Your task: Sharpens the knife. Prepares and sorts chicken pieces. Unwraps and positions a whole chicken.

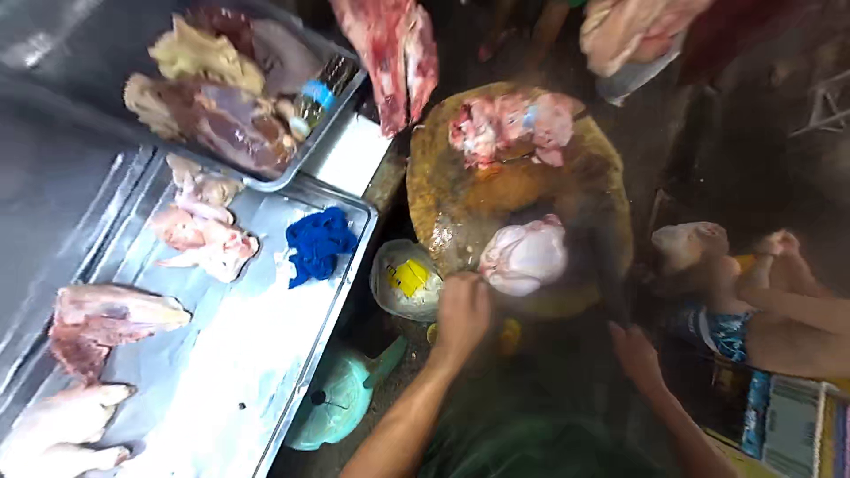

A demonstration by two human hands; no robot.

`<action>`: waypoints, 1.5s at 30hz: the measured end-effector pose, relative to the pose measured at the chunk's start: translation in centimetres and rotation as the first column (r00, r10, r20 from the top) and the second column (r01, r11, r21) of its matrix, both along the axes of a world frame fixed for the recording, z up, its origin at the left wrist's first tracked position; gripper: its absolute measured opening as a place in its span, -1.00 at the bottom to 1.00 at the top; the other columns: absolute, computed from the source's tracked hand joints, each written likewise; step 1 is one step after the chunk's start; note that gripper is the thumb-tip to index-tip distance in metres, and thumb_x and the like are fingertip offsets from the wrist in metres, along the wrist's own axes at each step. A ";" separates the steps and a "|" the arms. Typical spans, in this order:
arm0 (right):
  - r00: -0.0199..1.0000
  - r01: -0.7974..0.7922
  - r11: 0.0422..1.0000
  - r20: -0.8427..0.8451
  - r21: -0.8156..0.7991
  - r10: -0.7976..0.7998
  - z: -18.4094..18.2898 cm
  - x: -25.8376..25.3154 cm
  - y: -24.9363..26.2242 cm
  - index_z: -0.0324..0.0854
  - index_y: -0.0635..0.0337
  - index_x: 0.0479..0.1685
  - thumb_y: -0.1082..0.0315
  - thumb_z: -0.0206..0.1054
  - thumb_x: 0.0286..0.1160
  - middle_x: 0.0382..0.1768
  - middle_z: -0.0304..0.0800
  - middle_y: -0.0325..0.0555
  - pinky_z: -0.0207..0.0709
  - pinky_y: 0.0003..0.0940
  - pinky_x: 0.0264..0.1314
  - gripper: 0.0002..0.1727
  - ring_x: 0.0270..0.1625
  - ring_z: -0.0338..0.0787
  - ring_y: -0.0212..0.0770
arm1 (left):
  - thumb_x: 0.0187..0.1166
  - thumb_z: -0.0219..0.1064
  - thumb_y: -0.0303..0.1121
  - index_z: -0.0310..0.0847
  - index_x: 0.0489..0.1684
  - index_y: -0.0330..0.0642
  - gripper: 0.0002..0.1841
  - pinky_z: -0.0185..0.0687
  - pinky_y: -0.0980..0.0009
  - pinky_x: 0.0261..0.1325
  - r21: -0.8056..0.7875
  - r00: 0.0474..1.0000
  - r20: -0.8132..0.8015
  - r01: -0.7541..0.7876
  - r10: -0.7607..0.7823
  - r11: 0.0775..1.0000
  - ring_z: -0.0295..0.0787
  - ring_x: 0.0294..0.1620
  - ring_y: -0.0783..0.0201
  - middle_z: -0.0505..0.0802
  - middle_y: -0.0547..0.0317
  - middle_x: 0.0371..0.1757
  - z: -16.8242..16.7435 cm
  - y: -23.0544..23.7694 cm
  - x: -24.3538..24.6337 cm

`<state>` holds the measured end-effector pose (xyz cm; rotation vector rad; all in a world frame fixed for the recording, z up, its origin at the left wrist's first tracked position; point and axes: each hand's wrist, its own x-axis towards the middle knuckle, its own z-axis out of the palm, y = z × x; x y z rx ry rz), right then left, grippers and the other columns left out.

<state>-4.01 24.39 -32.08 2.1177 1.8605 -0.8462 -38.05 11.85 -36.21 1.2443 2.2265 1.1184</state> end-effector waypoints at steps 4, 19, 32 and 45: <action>0.997 -0.046 0.999 -0.054 -0.009 0.046 -0.3 1.2 0.3 0.51 0.27 0.36 -0.35 -0.08 0.75 -0.22 0.78 0.26 0.67 0.31 -0.02 -0.21 -0.15 0.84 0.25 | 0.65 0.21 -0.37 0.64 0.35 -0.16 -0.66 0.46 -0.16 0.51 -0.382 0.870 -0.295 0.273 -0.396 0.883 0.57 0.53 -0.18 0.76 -0.11 0.37 2.1 5.0 6.2; 0.884 -0.071 0.947 -0.459 -0.314 -0.085 -1.5 5.0 8.5 0.50 0.20 0.31 -0.30 -0.09 0.80 -0.50 0.65 -0.07 0.66 -0.11 -0.53 -0.29 -0.63 0.65 -0.14 | 0.73 0.21 0.00 0.66 0.30 -0.23 -0.52 0.76 -0.01 0.25 -0.263 0.860 0.244 -0.386 0.448 0.884 0.84 0.13 0.10 0.87 -0.07 0.12 8.1 5.5 -5.1; 0.876 -0.076 0.950 -0.475 -0.303 -0.081 -1.8 4.9 8.9 0.47 0.18 0.33 -0.35 -0.08 0.76 -0.49 0.64 -0.05 0.67 -0.10 -0.54 -0.27 -0.63 0.66 -0.12 | 0.09 0.64 0.07 0.50 0.51 -0.28 -0.08 0.46 -0.30 0.45 -0.646 0.899 -0.395 -0.125 -0.189 0.753 0.48 0.56 -0.27 0.62 -0.27 0.49 4.5 8.4 -0.8; 0.940 -0.055 0.992 -0.341 -0.117 0.012 -1.3 2.7 5.7 0.39 0.20 0.46 -0.36 -0.11 0.76 -0.40 0.70 0.00 0.71 -0.06 -0.50 -0.22 -0.59 0.72 -0.09 | 0.13 0.54 -0.01 0.62 0.36 -0.09 -0.30 0.52 -0.34 0.31 -0.647 0.911 -0.336 -0.040 -0.238 0.761 0.58 0.48 -0.20 0.76 -0.12 0.33 3.7 8.4 -5.9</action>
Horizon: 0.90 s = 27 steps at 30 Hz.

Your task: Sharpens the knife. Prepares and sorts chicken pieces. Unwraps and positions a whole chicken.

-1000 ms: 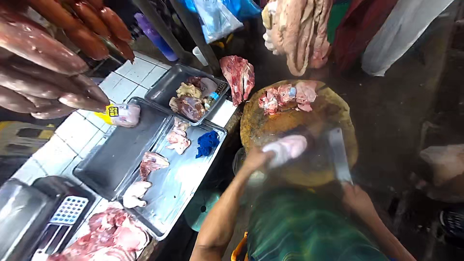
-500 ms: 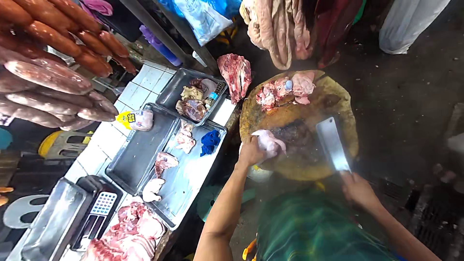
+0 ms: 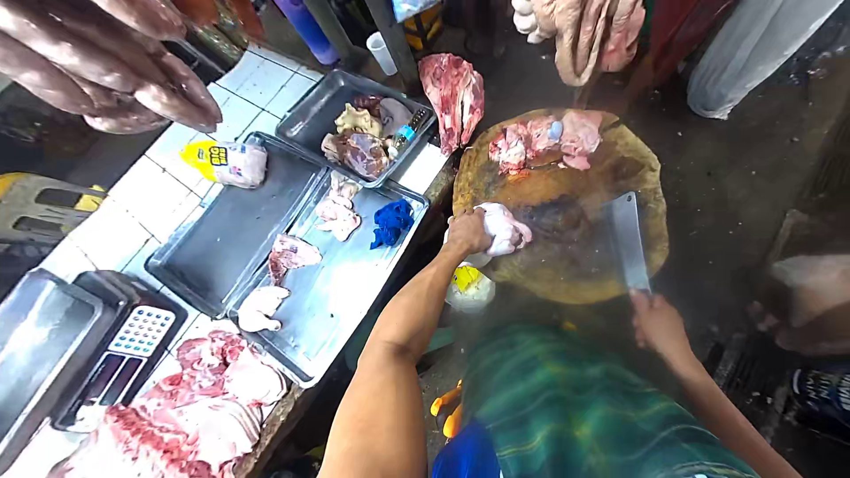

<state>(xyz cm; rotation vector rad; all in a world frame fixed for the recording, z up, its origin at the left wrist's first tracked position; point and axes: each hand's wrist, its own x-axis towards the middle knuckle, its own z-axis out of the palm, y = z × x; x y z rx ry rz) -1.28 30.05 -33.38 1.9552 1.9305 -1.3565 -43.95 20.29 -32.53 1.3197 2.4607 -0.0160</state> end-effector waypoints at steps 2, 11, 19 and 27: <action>1.000 0.017 1.000 0.000 0.014 -0.017 -0.1 -0.1 -0.1 0.39 0.20 0.46 -0.36 -0.11 0.76 -0.39 0.70 0.00 0.70 -0.08 -0.50 -0.22 -0.59 0.72 -0.10 | 0.11 0.53 0.00 0.63 0.33 -0.09 -0.31 0.53 -0.31 0.31 0.000 0.999 -0.016 0.031 -0.031 1.000 0.61 0.44 -0.19 0.77 -0.12 0.29 0.0 0.6 0.3; 0.999 0.035 0.998 0.028 0.059 -0.036 0.1 -0.8 -0.9 0.39 0.19 0.49 -0.35 -0.09 0.77 -0.39 0.70 0.01 0.69 -0.10 -0.51 -0.23 -0.59 0.71 -0.11 | 0.18 0.51 -0.09 0.69 0.23 -0.13 -0.43 0.58 -0.27 0.29 0.113 0.996 0.020 0.079 -0.082 0.990 0.71 0.33 -0.16 0.79 -0.09 0.25 0.0 -1.1 -2.3; 0.998 0.052 0.995 0.039 0.084 -0.056 -0.1 -1.1 -1.3 0.40 0.20 0.48 -0.37 -0.04 0.74 -0.37 0.70 0.06 0.70 -0.04 -0.47 -0.21 -0.56 0.73 -0.06 | 0.30 0.48 -0.22 0.70 0.23 -0.23 -0.51 0.61 -0.25 0.34 0.469 0.942 0.249 -0.321 0.226 0.823 0.79 0.26 -0.08 0.86 -0.12 0.16 -0.9 -6.9 -5.4; 0.998 0.035 0.994 0.046 0.101 -0.039 -0.3 -1.0 -1.2 0.43 0.23 0.44 -0.37 -0.04 0.73 -0.39 0.71 0.08 0.70 0.00 -0.46 -0.21 -0.55 0.74 -0.02 | 0.30 0.43 -0.25 0.69 0.23 -0.20 -0.53 0.63 -0.21 0.25 0.602 0.792 0.460 -0.610 0.401 0.515 0.82 0.17 -0.02 0.88 -0.11 0.06 -2.5 -11.9 -6.9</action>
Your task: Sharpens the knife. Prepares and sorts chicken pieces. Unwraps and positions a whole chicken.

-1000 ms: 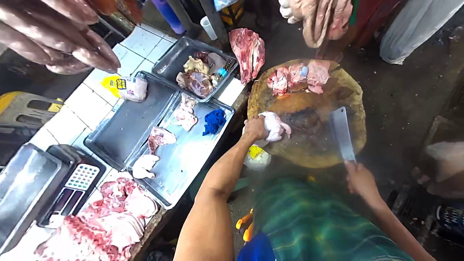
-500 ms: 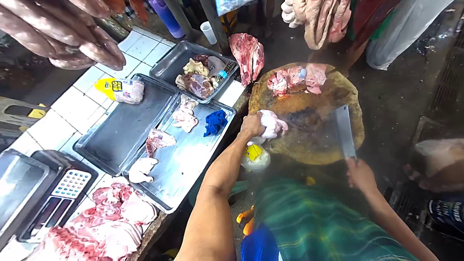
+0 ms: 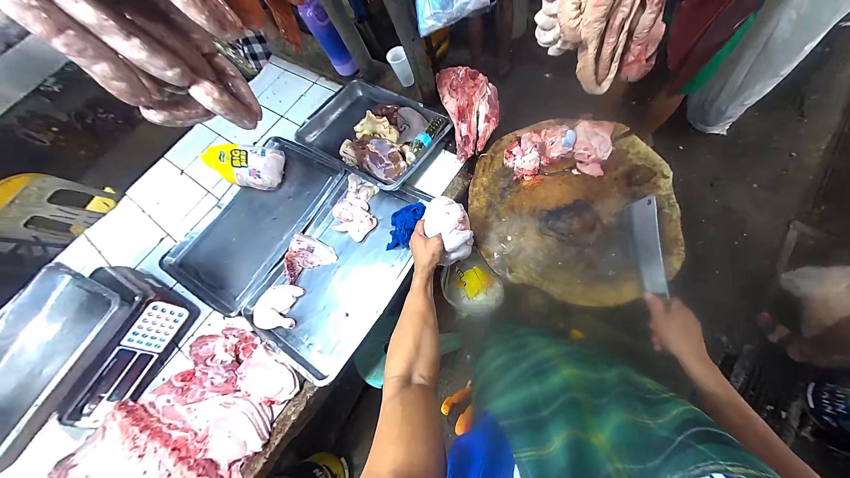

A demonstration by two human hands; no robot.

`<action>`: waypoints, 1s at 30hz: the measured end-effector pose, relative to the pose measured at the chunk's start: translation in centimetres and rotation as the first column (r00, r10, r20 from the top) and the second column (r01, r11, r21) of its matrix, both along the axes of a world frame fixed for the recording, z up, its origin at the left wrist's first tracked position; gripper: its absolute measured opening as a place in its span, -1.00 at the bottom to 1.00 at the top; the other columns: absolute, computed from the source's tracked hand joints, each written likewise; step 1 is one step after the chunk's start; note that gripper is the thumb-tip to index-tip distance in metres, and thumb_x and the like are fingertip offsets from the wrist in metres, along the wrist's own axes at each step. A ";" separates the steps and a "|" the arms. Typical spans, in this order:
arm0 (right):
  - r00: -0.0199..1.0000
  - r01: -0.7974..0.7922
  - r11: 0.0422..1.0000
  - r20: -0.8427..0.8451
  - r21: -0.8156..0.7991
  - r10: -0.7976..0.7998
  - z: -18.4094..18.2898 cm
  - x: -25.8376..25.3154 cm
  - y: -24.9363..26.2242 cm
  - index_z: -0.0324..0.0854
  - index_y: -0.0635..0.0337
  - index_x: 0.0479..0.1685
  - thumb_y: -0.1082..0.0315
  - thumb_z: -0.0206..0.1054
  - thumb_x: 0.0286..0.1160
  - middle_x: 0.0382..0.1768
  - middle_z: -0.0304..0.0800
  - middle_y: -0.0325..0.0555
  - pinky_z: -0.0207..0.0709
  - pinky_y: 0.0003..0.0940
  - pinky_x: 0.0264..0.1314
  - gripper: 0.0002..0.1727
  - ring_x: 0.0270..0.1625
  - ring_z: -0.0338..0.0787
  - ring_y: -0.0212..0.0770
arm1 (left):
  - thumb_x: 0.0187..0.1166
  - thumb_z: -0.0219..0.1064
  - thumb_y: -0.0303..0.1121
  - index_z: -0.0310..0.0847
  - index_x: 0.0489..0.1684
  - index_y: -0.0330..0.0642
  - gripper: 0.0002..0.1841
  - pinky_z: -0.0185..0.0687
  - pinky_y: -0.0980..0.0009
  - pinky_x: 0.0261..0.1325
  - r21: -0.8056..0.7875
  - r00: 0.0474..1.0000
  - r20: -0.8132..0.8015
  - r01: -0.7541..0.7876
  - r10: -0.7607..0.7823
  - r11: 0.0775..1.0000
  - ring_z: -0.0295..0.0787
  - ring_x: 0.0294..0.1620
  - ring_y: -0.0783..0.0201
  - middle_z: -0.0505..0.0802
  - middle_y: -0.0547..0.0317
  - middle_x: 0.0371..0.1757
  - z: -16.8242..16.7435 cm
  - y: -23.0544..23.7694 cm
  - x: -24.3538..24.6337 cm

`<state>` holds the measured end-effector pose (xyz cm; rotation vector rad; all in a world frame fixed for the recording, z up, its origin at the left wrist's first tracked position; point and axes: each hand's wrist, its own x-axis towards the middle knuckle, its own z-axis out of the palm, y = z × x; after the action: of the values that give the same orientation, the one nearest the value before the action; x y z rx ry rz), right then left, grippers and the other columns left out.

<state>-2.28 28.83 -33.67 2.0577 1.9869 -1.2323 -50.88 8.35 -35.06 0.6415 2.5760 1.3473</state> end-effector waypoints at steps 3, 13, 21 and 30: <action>1.000 -0.007 1.000 0.003 -0.001 0.007 0.0 -0.1 0.0 0.42 0.21 0.45 -0.35 -0.03 0.75 -0.40 0.70 0.06 0.70 -0.01 -0.46 -0.23 -0.55 0.73 -0.03 | 0.30 0.43 -0.26 0.69 0.23 -0.20 -0.53 0.65 -0.18 0.25 0.046 0.999 0.022 -0.034 0.033 0.998 0.82 0.15 0.01 0.88 -0.09 0.05 -0.1 -0.4 0.1; 1.000 0.025 1.000 -0.008 -0.009 -0.025 0.2 -0.3 -0.1 0.42 0.20 0.45 -0.35 -0.03 0.74 -0.40 0.69 0.04 0.69 -0.04 -0.48 -0.23 -0.57 0.72 -0.06 | 0.26 0.47 -0.27 0.70 0.22 -0.17 -0.52 0.68 -0.11 0.20 0.109 0.997 0.051 -0.064 0.058 0.992 0.83 0.11 0.09 0.88 -0.04 0.03 -0.1 0.0 0.8; 1.000 0.029 1.000 -0.012 0.003 -0.029 -0.1 -0.4 -0.3 0.43 0.22 0.43 -0.35 -0.04 0.75 -0.40 0.68 0.05 0.69 -0.02 -0.48 -0.24 -0.56 0.72 -0.05 | 0.37 0.48 -0.44 0.64 0.19 -0.31 -0.60 0.77 0.19 0.11 0.451 0.957 0.282 -0.197 0.070 0.870 0.83 -0.03 0.26 0.87 -0.01 -0.02 0.7 0.1 1.5; 0.999 0.025 0.999 -0.025 0.028 -0.025 0.0 -0.6 -0.9 0.42 0.29 0.41 -0.34 -0.02 0.75 -0.40 0.70 0.12 0.70 0.05 -0.45 -0.22 -0.55 0.73 0.01 | 0.37 0.48 -0.42 0.66 0.15 -0.33 -0.63 0.77 0.14 0.06 0.424 0.945 0.311 -0.232 0.100 0.875 0.83 -0.08 0.20 0.87 -0.06 -0.06 2.0 -0.7 1.4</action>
<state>-2.84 27.89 -33.69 2.0966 2.0069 -1.2473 -49.48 7.67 -33.10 0.2538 2.1370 1.9719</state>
